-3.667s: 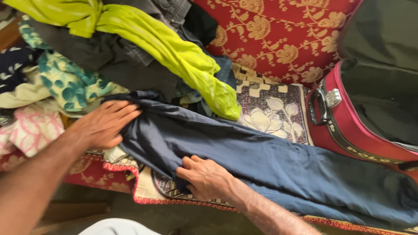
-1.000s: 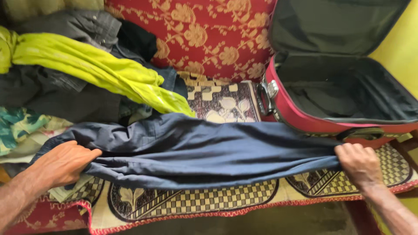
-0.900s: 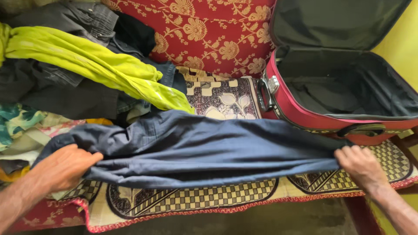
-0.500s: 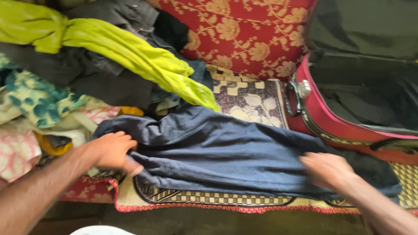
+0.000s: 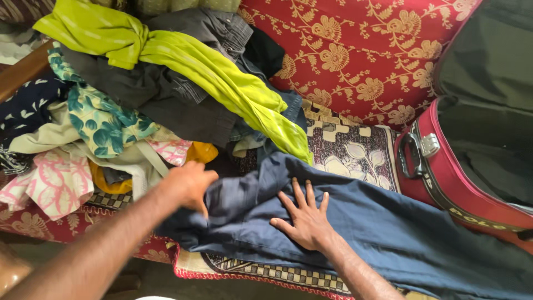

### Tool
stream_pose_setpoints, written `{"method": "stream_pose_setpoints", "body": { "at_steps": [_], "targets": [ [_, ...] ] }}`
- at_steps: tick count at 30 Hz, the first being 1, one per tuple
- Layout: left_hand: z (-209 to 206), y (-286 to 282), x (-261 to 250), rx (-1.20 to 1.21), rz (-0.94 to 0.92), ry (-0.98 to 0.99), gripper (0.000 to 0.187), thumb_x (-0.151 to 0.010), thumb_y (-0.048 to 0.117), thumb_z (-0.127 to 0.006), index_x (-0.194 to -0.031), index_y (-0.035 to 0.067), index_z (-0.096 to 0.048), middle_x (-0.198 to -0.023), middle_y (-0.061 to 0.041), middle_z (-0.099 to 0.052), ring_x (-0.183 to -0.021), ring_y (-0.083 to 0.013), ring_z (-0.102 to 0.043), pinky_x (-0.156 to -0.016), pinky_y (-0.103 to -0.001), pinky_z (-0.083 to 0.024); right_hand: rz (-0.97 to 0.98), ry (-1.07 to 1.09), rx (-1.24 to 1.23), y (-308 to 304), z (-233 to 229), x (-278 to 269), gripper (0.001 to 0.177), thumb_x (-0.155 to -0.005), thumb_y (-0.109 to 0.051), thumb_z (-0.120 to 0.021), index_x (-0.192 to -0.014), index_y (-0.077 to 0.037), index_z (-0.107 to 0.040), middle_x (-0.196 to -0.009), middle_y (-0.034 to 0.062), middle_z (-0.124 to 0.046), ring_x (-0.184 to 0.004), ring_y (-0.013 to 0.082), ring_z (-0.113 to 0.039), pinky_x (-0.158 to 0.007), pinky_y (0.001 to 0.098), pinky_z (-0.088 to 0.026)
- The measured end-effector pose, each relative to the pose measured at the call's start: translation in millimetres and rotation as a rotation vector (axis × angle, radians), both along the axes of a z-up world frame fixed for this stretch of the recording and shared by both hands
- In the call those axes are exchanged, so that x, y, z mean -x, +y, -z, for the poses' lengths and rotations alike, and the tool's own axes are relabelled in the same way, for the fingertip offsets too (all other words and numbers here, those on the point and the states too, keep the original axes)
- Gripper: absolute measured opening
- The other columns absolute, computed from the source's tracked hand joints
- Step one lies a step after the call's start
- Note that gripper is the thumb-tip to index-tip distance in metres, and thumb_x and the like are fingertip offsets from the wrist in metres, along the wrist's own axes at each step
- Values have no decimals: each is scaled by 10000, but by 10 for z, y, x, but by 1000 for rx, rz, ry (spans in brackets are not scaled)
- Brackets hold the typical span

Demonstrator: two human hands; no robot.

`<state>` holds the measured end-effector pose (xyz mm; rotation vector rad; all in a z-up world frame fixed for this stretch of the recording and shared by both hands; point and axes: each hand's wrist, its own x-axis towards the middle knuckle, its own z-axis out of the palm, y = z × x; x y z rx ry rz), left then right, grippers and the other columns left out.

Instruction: The person picks up clothing from a pile, folds a pair of trousers by hand on a cushioned surface, and places the folded item into an open suitcase.

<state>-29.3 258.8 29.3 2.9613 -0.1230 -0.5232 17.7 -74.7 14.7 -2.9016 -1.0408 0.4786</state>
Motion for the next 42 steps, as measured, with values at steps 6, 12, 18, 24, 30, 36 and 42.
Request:
{"method": "stream_pose_setpoints", "body": {
  "at_steps": [6,12,18,24,30,36,42],
  "targets": [
    [-138,-204,-42,48,-130,103,1015,-464,503,-1033,-1274,97,-576,-1250,-169,-634,-1143,-353,-621,-896,-476,-535,13,54,50,5,35,-57,893,-884,-783,-418,-1602,-275,-270,-1713,126,76,-1558,439,121,-1118,795,33],
    [-463,326,-130,229,-437,-539,488,-728,452,-867,-1050,94,-784,-1089,-196,-741,-1040,-395,-694,-870,-506,-553,22,64,78,32,-14,-43,908,-876,-799,-414,-1630,-355,-175,-1715,131,98,-1552,449,128,-1122,795,30],
    [-727,101,102,-118,-452,-883,419,-723,211,-797,-1091,50,-678,-1124,-185,-643,-1087,-366,-591,-862,-468,-503,29,78,71,36,-46,-32,910,-888,-790,-421,-1638,-369,-123,-1715,144,99,-1552,461,124,-1115,801,30],
    [-392,13,256,-96,109,-514,294,-854,191,-671,-1131,98,-635,-1137,-103,-612,-1135,-279,-557,-950,-419,-460,30,65,34,87,-140,11,903,-895,-775,-441,-1636,-344,-157,-1713,151,92,-1552,461,112,-1111,808,19],
    [-6,331,445,-199,388,-770,557,-603,221,-670,-1126,32,-655,-1164,-143,-622,-1085,-289,-561,-883,-402,-445,-255,-169,-302,262,-446,290,553,-935,-550,-613,-1330,-164,-578,-1377,190,-497,-1288,397,-470,-1024,551,-429],
    [-437,2,336,-223,339,-300,457,-714,307,-776,-1104,109,-643,-1125,-82,-578,-1124,-273,-522,-907,-410,-412,-520,-202,-408,501,-352,625,261,-969,-326,-666,-1025,-81,-601,-859,67,-607,-857,271,-621,-754,424,-466],
    [-615,226,549,-277,514,-76,592,-527,430,-901,-1013,152,-708,-1026,-52,-600,-1113,-254,-522,-956,-468,-374,-620,-364,-547,390,-173,688,149,-980,-210,-652,-931,-88,-581,-740,31,-579,-711,221,-625,-646,380,-484]
  ]
}}
